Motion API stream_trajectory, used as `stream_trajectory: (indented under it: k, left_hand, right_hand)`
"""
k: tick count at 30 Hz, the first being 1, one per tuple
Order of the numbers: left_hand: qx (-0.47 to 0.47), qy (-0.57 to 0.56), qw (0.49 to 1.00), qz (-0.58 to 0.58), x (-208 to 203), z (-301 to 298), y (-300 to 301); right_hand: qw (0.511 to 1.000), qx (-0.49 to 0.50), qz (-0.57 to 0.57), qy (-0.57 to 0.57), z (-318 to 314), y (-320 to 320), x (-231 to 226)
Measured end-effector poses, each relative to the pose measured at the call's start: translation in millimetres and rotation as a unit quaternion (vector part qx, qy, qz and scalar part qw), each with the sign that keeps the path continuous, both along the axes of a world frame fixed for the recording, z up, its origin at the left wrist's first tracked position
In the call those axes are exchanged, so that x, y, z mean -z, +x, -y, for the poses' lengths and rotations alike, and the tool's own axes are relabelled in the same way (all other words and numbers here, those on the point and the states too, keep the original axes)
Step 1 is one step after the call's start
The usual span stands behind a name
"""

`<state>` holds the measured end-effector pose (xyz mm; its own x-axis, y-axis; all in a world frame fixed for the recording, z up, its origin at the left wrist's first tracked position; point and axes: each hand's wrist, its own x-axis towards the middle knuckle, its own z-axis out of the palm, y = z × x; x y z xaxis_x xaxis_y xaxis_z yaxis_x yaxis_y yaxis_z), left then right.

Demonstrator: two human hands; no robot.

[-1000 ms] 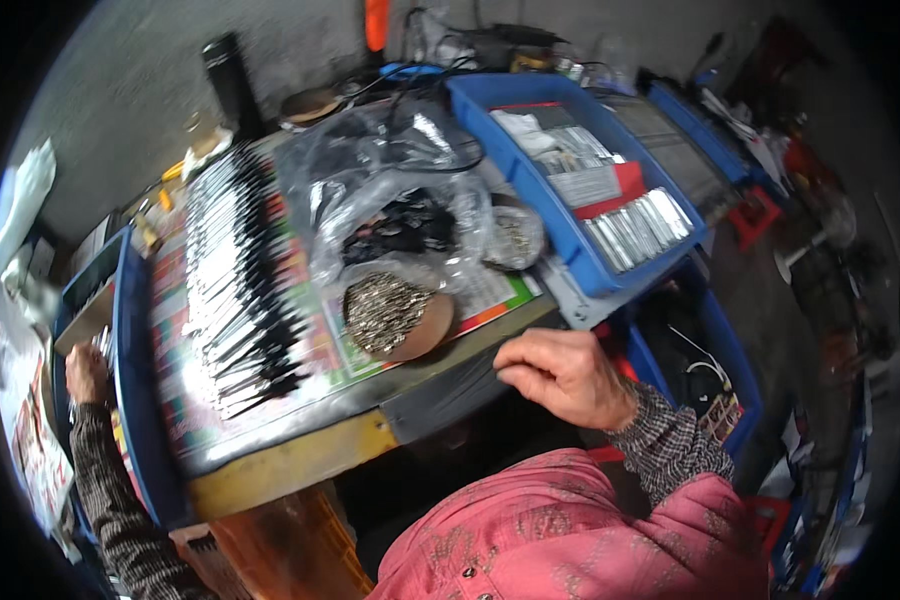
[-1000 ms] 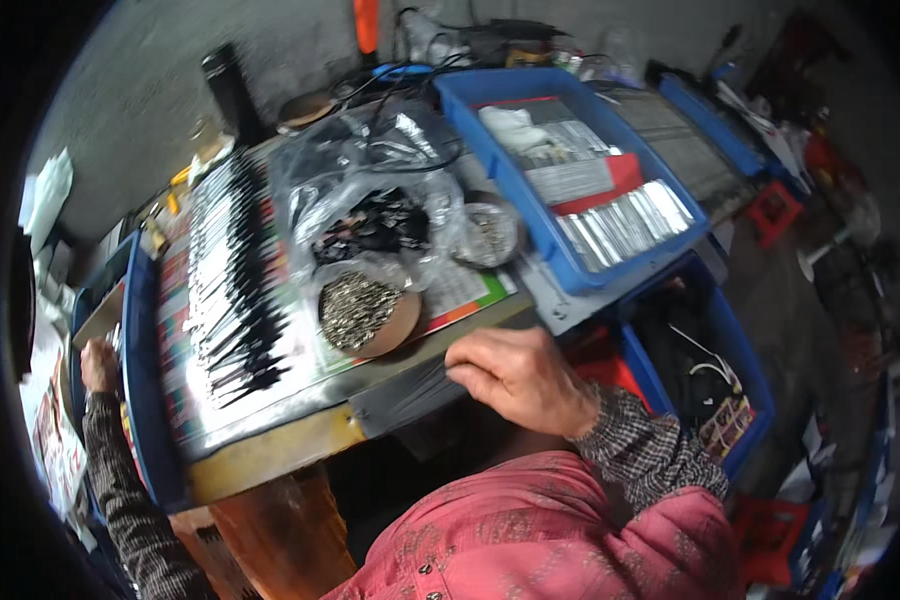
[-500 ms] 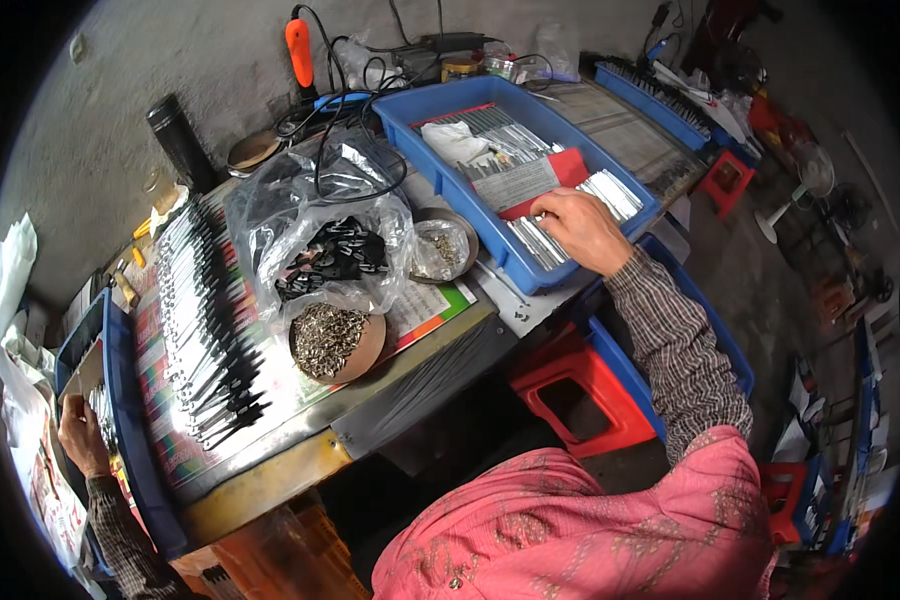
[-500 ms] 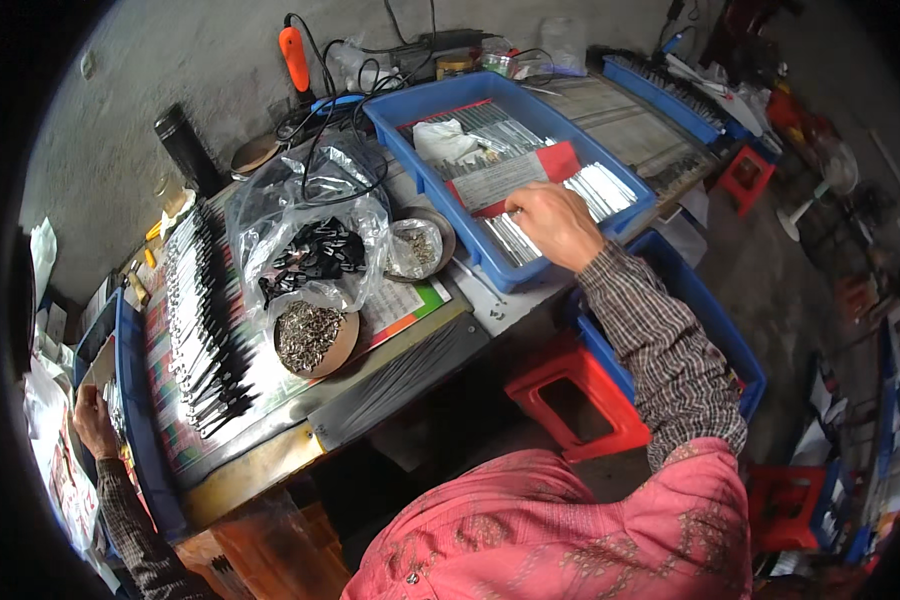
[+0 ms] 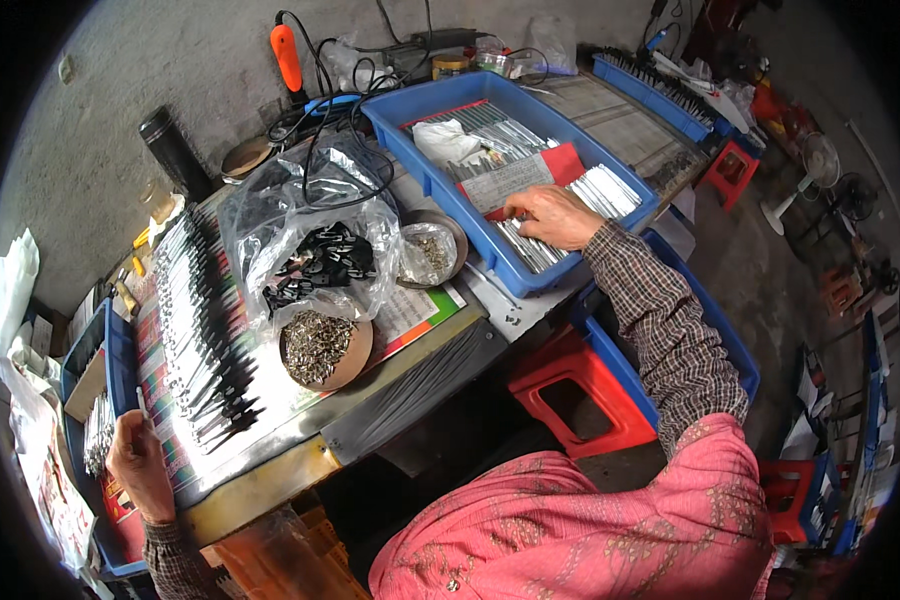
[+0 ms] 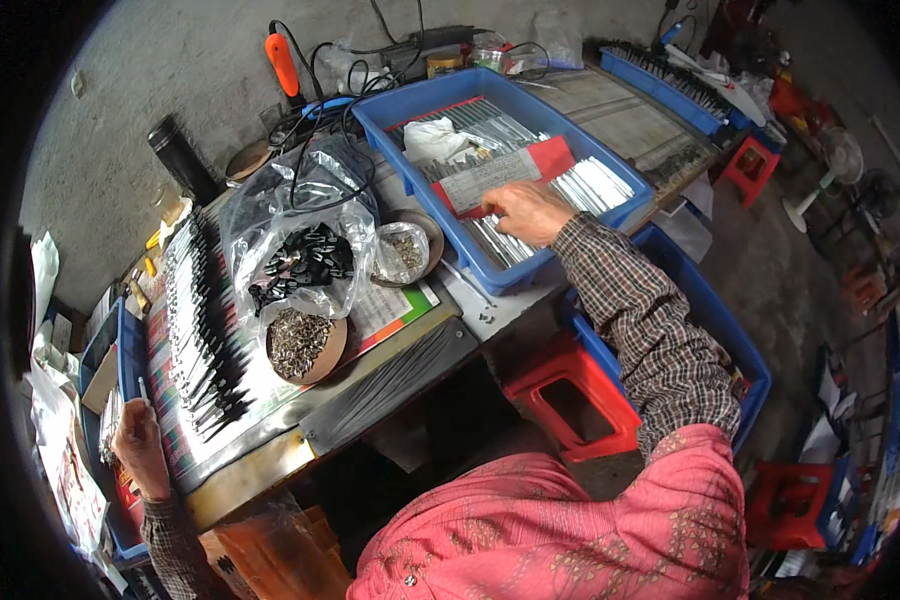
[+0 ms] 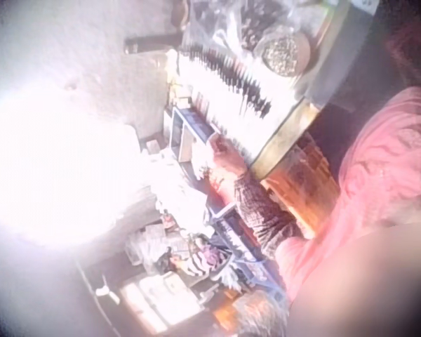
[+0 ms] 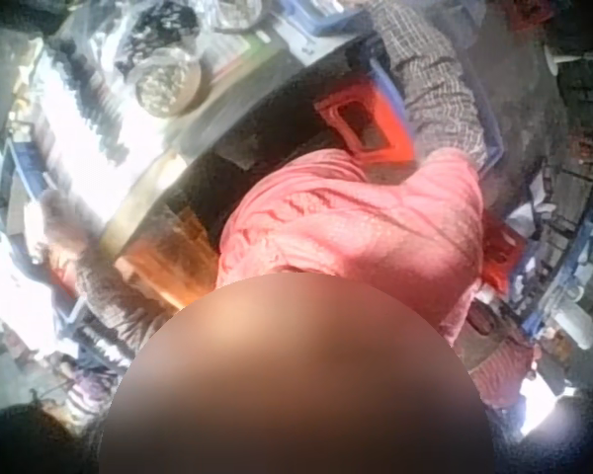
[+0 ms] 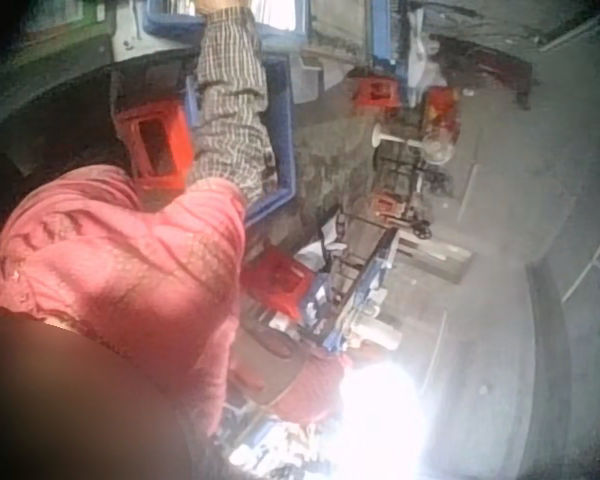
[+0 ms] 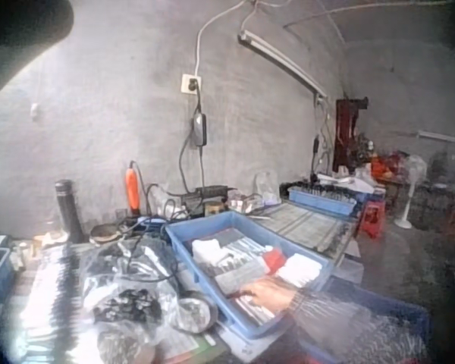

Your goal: The person assembles small pen parts by hand, joining plastic components and metal pins.

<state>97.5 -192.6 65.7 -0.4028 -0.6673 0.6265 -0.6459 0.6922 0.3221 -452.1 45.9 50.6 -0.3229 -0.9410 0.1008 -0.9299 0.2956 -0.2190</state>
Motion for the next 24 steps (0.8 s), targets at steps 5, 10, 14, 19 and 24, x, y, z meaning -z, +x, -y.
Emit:
stream_trajectory:
  k: [5, 10, 14, 19, 24]
  left_hand:
    - [0.044, 0.095, 0.993, -0.061, 4, -37, -25]
    - [0.083, 0.169, 0.978, -0.094, 0, -67, -44]
    - [0.095, 0.218, 0.962, -0.137, 3, -85, -53]
    - [0.120, 0.273, 0.938, -0.177, -3, -105, -66]
    - [0.167, 0.351, 0.895, -0.220, -9, -123, -73]
  right_hand:
    - [0.993, 0.001, 0.103, -0.065, 2, 0, -4]
    - [0.990, 0.012, 0.121, -0.069, -4, 4, -9]
    - [0.995, 0.018, 0.094, -0.029, -10, 4, -13]
    - [0.991, 0.060, 0.108, -0.044, -19, 27, -19]
    - [0.939, 0.047, 0.175, -0.294, -26, 87, -37]
